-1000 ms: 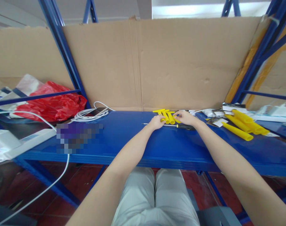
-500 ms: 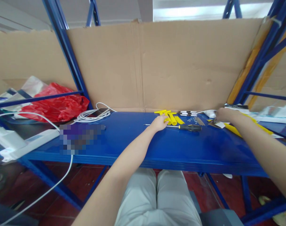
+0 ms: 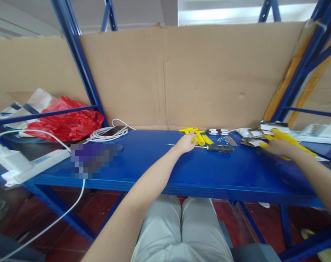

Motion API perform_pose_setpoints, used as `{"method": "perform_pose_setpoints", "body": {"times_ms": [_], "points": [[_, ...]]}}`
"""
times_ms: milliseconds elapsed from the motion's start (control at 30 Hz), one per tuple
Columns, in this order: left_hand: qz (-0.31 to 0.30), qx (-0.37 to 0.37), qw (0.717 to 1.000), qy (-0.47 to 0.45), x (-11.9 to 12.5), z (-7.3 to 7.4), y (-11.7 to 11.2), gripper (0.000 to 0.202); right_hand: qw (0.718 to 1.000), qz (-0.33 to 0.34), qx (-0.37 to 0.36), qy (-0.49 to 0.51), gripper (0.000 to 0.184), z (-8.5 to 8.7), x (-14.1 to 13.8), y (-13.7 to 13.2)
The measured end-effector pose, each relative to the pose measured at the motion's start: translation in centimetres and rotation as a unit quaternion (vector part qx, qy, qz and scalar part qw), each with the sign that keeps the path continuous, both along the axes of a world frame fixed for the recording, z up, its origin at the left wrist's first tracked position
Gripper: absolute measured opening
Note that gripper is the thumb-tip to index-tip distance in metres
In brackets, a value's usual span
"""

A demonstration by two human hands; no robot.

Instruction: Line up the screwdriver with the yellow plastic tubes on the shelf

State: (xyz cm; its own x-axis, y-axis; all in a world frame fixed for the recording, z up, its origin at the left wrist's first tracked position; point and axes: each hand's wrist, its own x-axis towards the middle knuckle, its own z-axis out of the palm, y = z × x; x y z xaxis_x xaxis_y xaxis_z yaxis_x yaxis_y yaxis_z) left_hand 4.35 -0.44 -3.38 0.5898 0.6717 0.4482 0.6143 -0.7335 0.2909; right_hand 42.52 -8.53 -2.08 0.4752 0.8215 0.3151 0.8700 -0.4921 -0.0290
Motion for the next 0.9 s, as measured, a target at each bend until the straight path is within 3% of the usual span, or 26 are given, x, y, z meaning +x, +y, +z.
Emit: {"method": "perform_pose_setpoints", "body": {"times_ms": [67, 167, 333, 500, 600, 700, 900], "points": [[-0.001, 0.004, 1.000, -0.001, 0.1, 0.0, -0.1, 0.039, 0.996, -0.010, -0.090, 0.017, 0.035, 1.3, -0.8, -0.5], [0.011, 0.000, 1.000, -0.020, 0.4, 0.0, -0.4, 0.046, 0.996, -0.021, -0.092, -0.002, 0.046, 3.8, -2.9, -1.5], [0.035, -0.027, 0.997, -0.065, 0.9, 0.2, -0.9, 0.054, 0.999, 0.019, 0.013, -0.028, 0.048, 7.6, -9.2, -2.7], [0.054, -0.073, 0.989, -0.118, 1.1, 0.7, -1.5, 0.061, 0.989, 0.119, 0.083, 0.014, 0.044, 9.7, -16.9, -0.7], [0.068, -0.085, 0.982, -0.153, 1.1, 1.1, -1.6, 0.061, 0.972, 0.188, 0.129, 0.059, 0.039, 9.0, -20.4, 1.6], [0.061, -0.076, 0.977, -0.192, 0.9, 1.4, -1.7, 0.053, 0.953, 0.237, 0.154, 0.110, 0.036, 6.8, -22.8, 3.4], [0.119, -0.095, 0.972, -0.181, 0.2, 2.0, -1.4, 0.037, 0.945, 0.264, 0.135, 0.140, 0.031, 2.4, -24.0, 3.8]]}}
